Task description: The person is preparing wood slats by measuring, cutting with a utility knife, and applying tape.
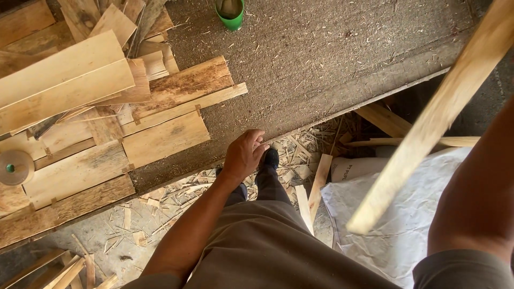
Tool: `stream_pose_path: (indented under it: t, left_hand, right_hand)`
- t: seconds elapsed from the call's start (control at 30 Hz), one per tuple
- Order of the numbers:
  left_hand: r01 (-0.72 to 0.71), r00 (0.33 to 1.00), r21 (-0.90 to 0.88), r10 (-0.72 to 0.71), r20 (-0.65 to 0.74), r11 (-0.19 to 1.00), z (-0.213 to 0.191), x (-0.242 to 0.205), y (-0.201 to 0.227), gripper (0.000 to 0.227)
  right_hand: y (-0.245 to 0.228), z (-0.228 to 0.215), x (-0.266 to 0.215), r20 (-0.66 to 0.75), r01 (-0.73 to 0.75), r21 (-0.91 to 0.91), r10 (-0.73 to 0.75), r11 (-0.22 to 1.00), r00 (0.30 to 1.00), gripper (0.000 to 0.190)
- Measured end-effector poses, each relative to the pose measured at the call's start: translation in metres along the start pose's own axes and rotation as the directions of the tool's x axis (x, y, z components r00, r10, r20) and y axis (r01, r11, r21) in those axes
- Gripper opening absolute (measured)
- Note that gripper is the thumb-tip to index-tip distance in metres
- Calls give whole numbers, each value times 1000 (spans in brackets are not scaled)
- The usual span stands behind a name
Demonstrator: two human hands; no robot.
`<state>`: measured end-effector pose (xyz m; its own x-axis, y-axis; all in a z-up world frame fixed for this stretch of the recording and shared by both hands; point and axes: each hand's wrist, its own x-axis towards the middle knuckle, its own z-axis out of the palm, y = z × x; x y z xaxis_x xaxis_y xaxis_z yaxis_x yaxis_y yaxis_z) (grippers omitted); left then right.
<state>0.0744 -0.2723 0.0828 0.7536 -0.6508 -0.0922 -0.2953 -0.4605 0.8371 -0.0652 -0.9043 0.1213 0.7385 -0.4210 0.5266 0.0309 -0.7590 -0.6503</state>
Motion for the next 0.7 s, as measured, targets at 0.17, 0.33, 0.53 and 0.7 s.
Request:
stream_pose_path:
  t: [0.17,0.33,0.53,0.7]
  left_hand:
    - [-2,999,150,-5,47,989,18,13,-10,39]
    - [-20,994,253,-9,109,967,37,52,-1,46]
    - [-82,995,410,49,89,909,99,122,-46,53]
    - [-89,995,525,56,78,846,98,170,-25,79]
  right_hand:
    - [-118,39,-55,176,-71,-311,131,948,976,20]
    - [-151,111,-180,277,-231,105,194,967,941,27]
    - [-182,140,-294,453,-732,9,650,681,610,48]
    - [-213,133,-306,571,-786,-152,703,599,424,51]
